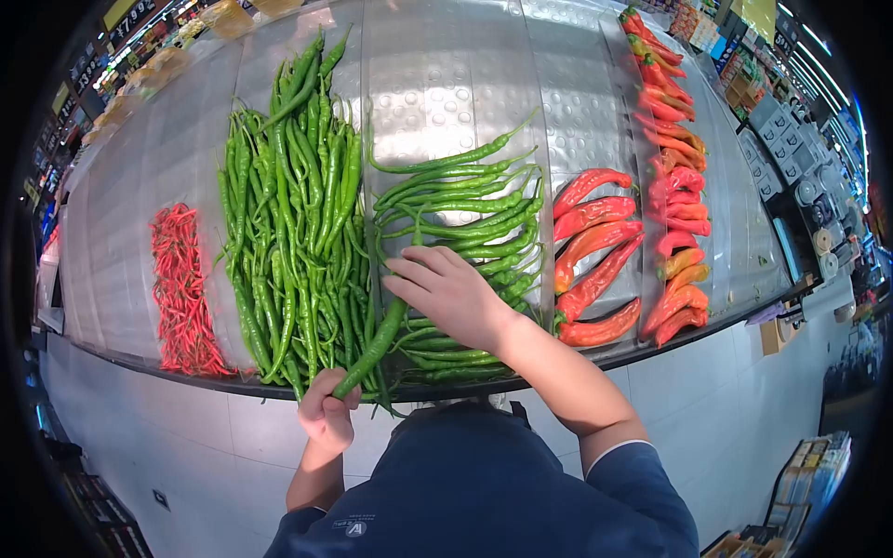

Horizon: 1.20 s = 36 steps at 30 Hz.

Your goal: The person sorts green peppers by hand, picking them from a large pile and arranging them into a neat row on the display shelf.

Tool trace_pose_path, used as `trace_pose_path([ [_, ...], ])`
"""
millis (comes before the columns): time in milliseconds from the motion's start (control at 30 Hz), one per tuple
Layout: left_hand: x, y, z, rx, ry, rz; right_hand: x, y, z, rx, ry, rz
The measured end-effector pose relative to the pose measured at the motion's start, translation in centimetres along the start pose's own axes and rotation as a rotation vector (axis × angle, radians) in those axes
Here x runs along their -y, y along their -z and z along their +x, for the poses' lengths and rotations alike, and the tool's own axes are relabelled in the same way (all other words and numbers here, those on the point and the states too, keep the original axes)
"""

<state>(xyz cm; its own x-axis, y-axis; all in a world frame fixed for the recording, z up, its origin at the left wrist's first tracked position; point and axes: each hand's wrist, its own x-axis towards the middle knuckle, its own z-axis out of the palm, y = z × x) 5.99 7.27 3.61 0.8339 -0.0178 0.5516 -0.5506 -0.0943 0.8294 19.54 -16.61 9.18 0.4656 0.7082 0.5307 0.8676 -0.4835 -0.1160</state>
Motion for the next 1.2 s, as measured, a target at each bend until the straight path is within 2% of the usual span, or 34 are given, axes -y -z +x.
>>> trace_pose_path([
  [67,0.0,0.7,0.3,0.037,0.009,0.017,-0.6,0.0,0.3,0.033,0.023,-0.013],
  [133,0.3,0.9,0.2,0.077,0.023,0.024,-1.6,0.4,0.3,-0.031,0.088,-0.137],
  [200,1.1,0.5,-0.5,-0.072,0.318,-0.097,-3.4,1.5,0.6,-0.07,0.056,-0.191],
  [233,2.0,0.1,-0.8,-0.075,0.314,-0.105,-4.5,2.1,0.9,-0.115,0.022,-0.242],
  [300,3.5,-0.6,-1.5,-0.072,0.312,0.174,-7.2,3.0,1.4,-0.152,-0.028,-0.309],
  [333,3.4,-0.4,-1.9,0.03,0.35,0.334,-8.5,3.3,1.7,-0.194,-0.082,-0.367],
  [367,3.4,-0.8,-2.2,0.025,0.349,0.331,-9.8,3.6,2.1,-0.225,-0.106,-0.354],
  [433,3.2,-1.9,-2.5,0.166,0.143,0.605,-12.6,3.9,3.1,-0.211,-0.218,-0.361],
  [467,3.1,-2.3,-3.1,0.245,0.236,0.591,-13.8,3.9,3.7,-0.212,-0.212,-0.36],
  [500,2.9,-2.6,-3.3,0.239,0.238,0.592,-14.8,4.0,4.5,-0.217,-0.213,-0.433],
  [567,2.3,-3.2,-3.4,0.334,0.18,0.817,-16.4,4.4,6.0,-0.223,-0.209,-0.504],
  [700,3.2,-3.0,-4.3,0.33,0.186,0.852,-19.0,4.8,9.0,-0.239,-0.09,-0.689],
  [767,3.7,-2.9,-4.4,0.321,0.207,0.844,-20.4,4.9,10.0,-0.252,-0.215,-0.726],
  [833,3.8,-3.0,-4.4,0.314,0.234,0.831,-21.3,5.1,11.0,-0.275,-0.191,-0.733],
  [1000,3.7,-3.1,-4.4,0.313,0.235,0.837,-22.5,3.7,12.5,0.002,-0.285,-0.825],
  [1200,3.8,-3.2,-4.4,0.299,0.239,0.842,-22.0,4.1,14.8,0.109,-0.509,-0.768],
])
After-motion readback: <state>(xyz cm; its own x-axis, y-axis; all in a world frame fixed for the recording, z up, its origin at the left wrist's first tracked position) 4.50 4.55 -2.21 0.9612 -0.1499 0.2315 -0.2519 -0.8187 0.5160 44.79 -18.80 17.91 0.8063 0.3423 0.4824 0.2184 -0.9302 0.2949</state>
